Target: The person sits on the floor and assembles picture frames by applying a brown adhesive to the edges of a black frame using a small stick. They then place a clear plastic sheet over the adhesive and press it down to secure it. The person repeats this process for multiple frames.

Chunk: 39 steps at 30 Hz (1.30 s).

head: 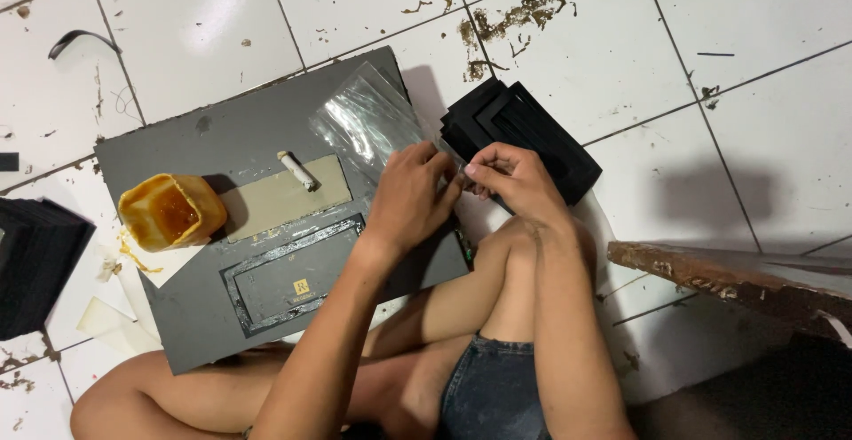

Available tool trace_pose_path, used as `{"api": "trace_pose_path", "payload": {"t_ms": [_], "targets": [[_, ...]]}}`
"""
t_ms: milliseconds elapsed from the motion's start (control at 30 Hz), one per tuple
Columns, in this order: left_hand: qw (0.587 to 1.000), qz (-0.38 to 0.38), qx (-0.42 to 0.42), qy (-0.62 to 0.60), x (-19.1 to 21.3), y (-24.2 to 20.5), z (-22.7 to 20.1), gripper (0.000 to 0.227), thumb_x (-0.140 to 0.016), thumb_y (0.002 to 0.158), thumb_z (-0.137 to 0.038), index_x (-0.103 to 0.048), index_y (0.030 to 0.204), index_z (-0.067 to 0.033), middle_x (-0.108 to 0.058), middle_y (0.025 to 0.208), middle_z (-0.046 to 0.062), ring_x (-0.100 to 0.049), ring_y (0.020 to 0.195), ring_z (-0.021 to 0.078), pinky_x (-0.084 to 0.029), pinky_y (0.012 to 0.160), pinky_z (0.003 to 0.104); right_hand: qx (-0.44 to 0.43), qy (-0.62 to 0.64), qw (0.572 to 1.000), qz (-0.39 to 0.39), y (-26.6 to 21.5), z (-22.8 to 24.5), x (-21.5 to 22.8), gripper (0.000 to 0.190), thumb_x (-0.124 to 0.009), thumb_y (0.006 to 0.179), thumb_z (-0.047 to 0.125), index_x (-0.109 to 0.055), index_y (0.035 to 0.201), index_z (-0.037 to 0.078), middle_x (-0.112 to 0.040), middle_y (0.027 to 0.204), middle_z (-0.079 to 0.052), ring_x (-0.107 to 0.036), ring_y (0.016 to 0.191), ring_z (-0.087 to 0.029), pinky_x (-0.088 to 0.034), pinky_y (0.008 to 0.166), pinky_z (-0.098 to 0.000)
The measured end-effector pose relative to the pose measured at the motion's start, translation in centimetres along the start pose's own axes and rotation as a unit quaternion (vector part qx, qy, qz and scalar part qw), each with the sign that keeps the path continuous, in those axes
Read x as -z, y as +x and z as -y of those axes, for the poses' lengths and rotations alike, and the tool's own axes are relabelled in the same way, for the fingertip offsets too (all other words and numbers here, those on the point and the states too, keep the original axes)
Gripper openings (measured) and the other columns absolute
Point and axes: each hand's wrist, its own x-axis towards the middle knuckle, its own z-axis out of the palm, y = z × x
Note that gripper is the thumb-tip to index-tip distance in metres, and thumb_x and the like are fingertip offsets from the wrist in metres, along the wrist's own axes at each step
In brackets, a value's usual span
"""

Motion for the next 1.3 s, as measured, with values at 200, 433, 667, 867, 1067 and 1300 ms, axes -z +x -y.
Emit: {"api": "trace_pose_path", "payload": {"t_ms": [200, 433, 667, 867, 1067, 1300], "targets": [[0.972, -0.06, 0.053, -0.22, 2.1, -1.1, -0.4, 0.021, -0.06, 0.099, -0.026, -0.06, 0.088, -0.0084, -0.057, 0.082, 0.013, -0.064, 0.086, 0.0362, -0.05, 0.079, 0.042, 0.001, -0.017, 1.0, 0.001, 0.4, -1.1, 0.1, 0.013, -0.075, 0.094, 0.011, -0.073, 0.097, -0.001, -0.072, 0.074, -0.016, -0.071, 0.063, -0.02, -0.058, 0.06, -0.0306], [0.91, -0.276, 0.144, -0.275, 7.7, -5.8, 0.2, 0.012, -0.054, 0.104, -0.011, -0.06, 0.096, -0.0057, -0.066, 0.106, 0.02, -0.069, 0.103, 0.0377, -0.056, 0.086, 0.048, -0.003, 0.019, 1.0, -0.018, 0.2, -0.8, -0.5, 0.013, -0.074, 0.092, 0.005, -0.071, 0.097, -0.006, -0.072, 0.077, -0.021, -0.073, 0.066, -0.022, -0.061, 0.06, -0.0306], [0.788, -0.405, 0.114, -0.45, 15.3, -11.9, 0.3, 0.016, -0.049, 0.108, -0.023, -0.041, 0.102, -0.0098, -0.063, 0.126, 0.023, -0.071, 0.117, 0.0431, -0.064, 0.093, 0.047, -0.003, 0.034, 0.997, -0.071, 0.5, -1.6, -1.1, 0.021, -0.078, 0.09, 0.007, -0.067, 0.103, -0.005, -0.07, 0.077, -0.018, -0.072, 0.063, -0.019, -0.061, 0.056, -0.0267], [0.754, -0.368, 0.053, -0.542, 18.1, -18.7, -1.7, 0.008, -0.047, 0.107, -0.013, -0.042, 0.102, -0.0104, -0.062, 0.131, 0.017, -0.069, 0.119, 0.0355, -0.064, 0.098, 0.044, 0.163, -0.131, 0.949, -0.235, -3.5, 4.8, -5.4, 0.017, -0.066, 0.093, 0.004, -0.061, 0.108, -0.004, -0.067, 0.098, -0.014, -0.064, 0.081, -0.021, -0.057, 0.074, -0.0306], [0.795, -0.301, 0.044, -0.525, 17.6, -22.7, -6.5, 0.007, -0.048, 0.103, -0.007, -0.047, 0.096, -0.0085, -0.058, 0.132, 0.017, -0.063, 0.127, 0.0364, -0.06, 0.102, 0.046, 0.245, -0.004, 0.969, -0.021, -14.1, 13.5, -16.6, 0.041, -0.049, 0.102, 0.025, -0.056, 0.132, -0.002, -0.06, 0.131, -0.015, -0.055, 0.115, -0.023, -0.044, 0.103, -0.0374], [0.893, -0.212, 0.089, -0.387, 18.0, -25.3, -10.6, 0.03, -0.051, 0.098, -0.023, -0.068, 0.104, 0.0005, -0.065, 0.138, 0.017, -0.065, 0.121, 0.0298, -0.05, 0.102, 0.039, 0.056, 0.325, 0.921, 0.209, -19.0, 14.1, -23.6, 0.076, -0.032, 0.101, 0.058, -0.035, 0.159, 0.009, -0.047, 0.159, -0.023, -0.05, 0.143, -0.039, -0.066, 0.07, -0.0262]]}}
